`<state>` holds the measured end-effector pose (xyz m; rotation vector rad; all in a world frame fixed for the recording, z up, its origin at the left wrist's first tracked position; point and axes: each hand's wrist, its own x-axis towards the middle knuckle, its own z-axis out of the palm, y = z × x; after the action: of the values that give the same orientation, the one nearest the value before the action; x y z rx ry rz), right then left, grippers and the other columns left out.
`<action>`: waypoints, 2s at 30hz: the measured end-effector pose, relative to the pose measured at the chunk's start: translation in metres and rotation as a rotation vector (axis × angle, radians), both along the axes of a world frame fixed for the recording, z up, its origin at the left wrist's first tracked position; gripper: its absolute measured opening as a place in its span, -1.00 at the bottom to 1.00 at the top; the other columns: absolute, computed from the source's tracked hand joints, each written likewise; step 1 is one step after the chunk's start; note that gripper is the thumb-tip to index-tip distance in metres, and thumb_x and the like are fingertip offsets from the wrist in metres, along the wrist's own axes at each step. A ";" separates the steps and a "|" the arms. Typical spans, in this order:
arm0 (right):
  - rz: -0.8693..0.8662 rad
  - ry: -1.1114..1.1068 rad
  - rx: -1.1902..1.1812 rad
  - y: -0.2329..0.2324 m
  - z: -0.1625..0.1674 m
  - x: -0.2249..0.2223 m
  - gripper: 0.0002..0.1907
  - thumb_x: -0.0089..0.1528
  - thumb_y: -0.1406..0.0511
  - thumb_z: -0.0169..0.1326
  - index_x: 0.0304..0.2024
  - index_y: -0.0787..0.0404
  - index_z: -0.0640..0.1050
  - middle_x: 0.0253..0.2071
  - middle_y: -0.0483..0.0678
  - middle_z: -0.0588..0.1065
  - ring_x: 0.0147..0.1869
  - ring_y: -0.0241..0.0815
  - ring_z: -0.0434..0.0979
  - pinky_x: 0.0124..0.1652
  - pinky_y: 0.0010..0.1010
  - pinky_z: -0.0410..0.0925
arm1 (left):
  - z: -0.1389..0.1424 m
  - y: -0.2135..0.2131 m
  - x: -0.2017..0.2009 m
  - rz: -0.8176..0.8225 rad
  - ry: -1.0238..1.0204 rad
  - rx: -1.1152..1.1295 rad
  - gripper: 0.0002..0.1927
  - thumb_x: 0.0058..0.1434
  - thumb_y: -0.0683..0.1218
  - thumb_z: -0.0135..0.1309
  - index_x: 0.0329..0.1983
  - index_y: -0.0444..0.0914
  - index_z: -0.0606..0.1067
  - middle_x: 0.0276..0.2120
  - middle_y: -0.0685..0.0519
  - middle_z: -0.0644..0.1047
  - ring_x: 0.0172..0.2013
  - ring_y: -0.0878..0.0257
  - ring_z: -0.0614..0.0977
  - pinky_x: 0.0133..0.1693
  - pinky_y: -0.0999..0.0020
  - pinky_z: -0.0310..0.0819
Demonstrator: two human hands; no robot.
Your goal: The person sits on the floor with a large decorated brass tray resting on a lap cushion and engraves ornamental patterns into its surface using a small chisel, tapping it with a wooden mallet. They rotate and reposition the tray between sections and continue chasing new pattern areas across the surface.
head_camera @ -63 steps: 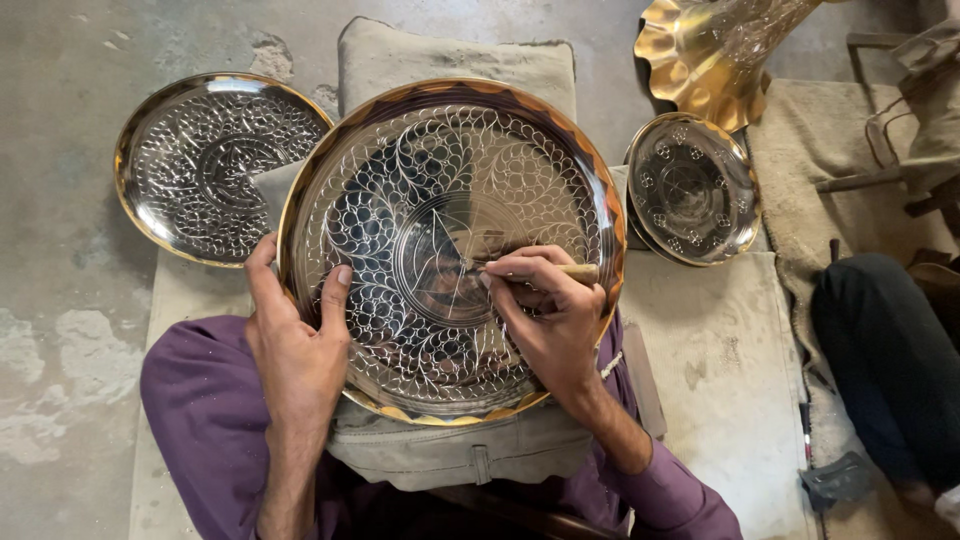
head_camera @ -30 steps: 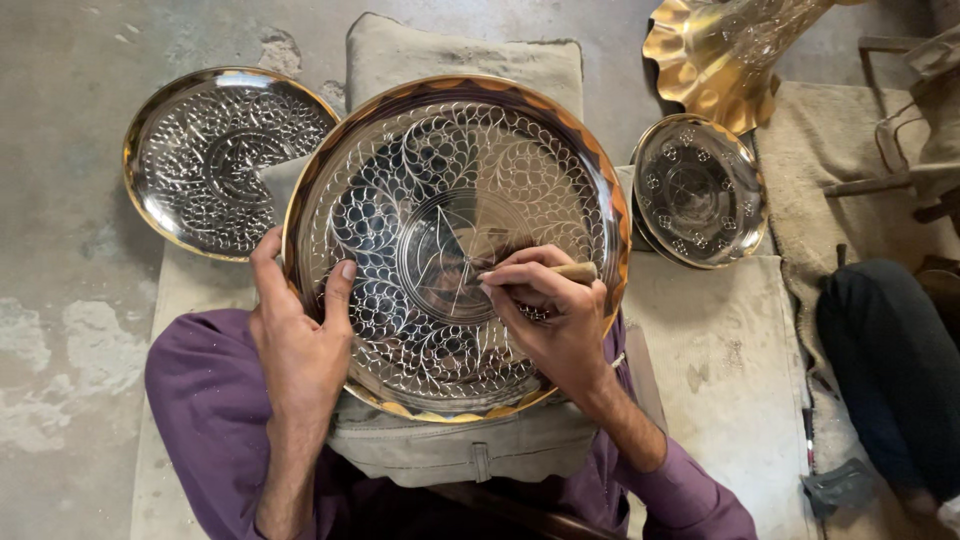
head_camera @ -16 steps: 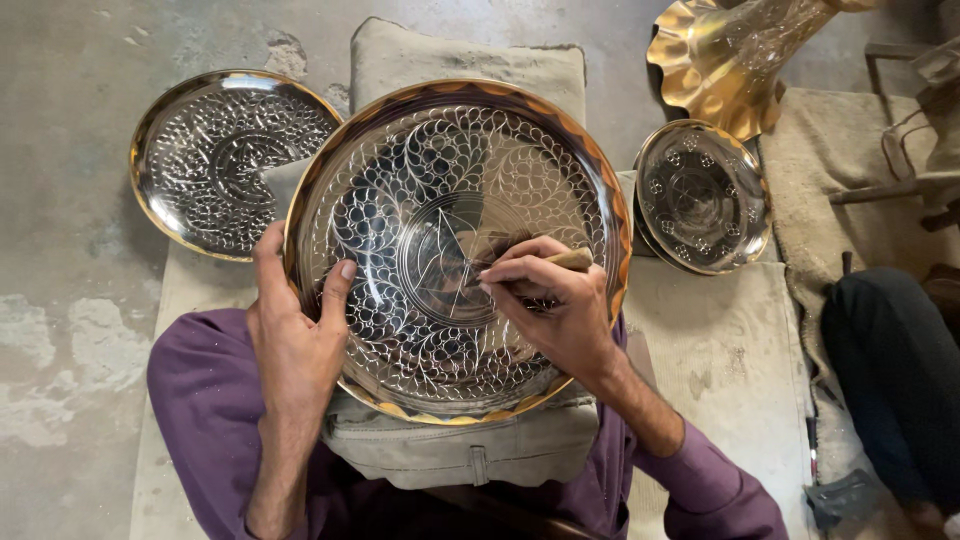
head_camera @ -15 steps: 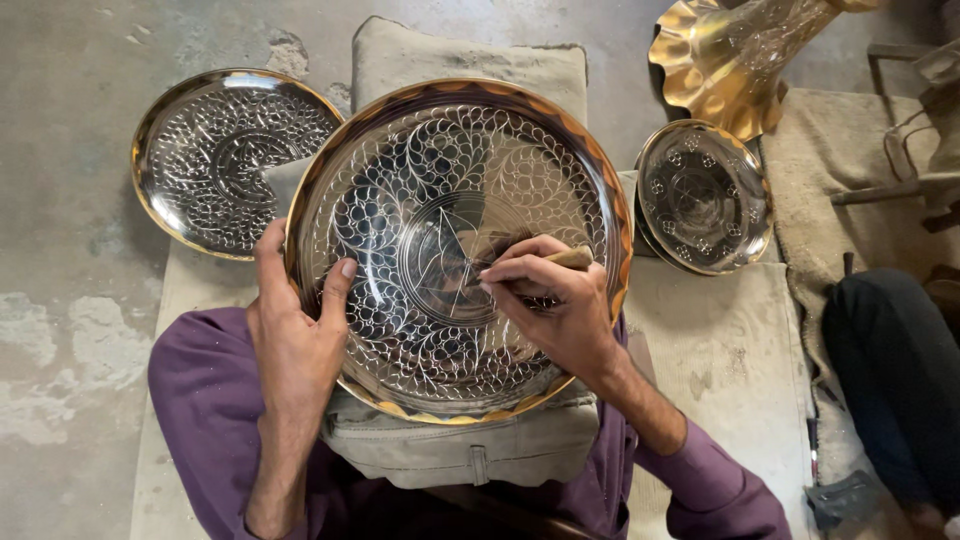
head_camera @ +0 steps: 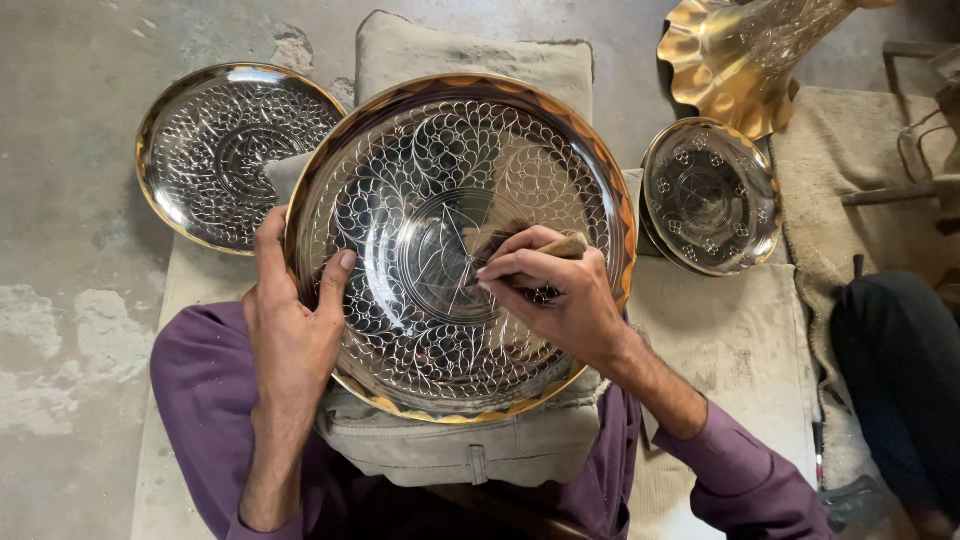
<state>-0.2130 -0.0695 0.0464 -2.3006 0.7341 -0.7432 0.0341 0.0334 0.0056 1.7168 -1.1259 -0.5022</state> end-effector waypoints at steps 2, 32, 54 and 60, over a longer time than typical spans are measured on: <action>0.064 0.000 -0.018 -0.005 0.002 0.000 -0.84 0.18 0.45 0.32 -0.19 0.19 0.68 -0.14 -0.06 0.61 -0.10 -0.24 0.70 -0.12 -0.47 0.63 | 0.000 0.000 0.000 -0.002 -0.003 -0.003 -0.42 0.43 -0.03 0.14 0.41 -0.24 0.21 -0.05 -0.20 0.66 -0.05 0.01 0.74 -0.09 0.10 0.64; 0.325 0.141 0.013 -0.038 0.019 0.006 -0.85 0.15 0.42 0.34 -0.23 0.16 0.68 -0.16 -0.10 0.60 -0.11 -0.21 0.68 -0.14 -0.41 0.59 | -0.003 0.001 0.001 0.002 -0.031 0.022 -0.39 0.43 0.02 0.11 0.42 -0.26 0.18 -0.03 -0.22 0.64 -0.04 -0.04 0.73 -0.07 0.06 0.65; 0.430 0.225 0.011 -0.047 0.027 0.009 -0.88 0.14 0.41 0.32 -0.26 0.18 0.67 -0.19 -0.12 0.60 -0.11 -0.20 0.67 -0.13 -0.38 0.57 | -0.006 0.002 0.002 -0.004 -0.010 0.025 -0.38 0.44 0.05 0.10 0.44 -0.24 0.17 -0.07 -0.19 0.64 -0.08 0.01 0.74 -0.10 0.08 0.66; 0.363 0.207 0.004 -0.043 0.029 0.009 -0.86 0.12 0.39 0.33 -0.25 0.16 0.68 -0.20 -0.14 0.60 -0.11 -0.18 0.64 -0.14 -0.34 0.55 | -0.005 0.003 0.001 0.015 0.019 0.048 -0.38 0.42 0.06 0.10 0.43 -0.24 0.18 -0.10 -0.17 0.65 -0.11 0.03 0.74 -0.14 0.09 0.65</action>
<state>-0.2035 -0.1127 0.0758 -2.4371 0.3839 -0.3413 0.0351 0.0361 0.0001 1.7573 -1.0948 -0.5396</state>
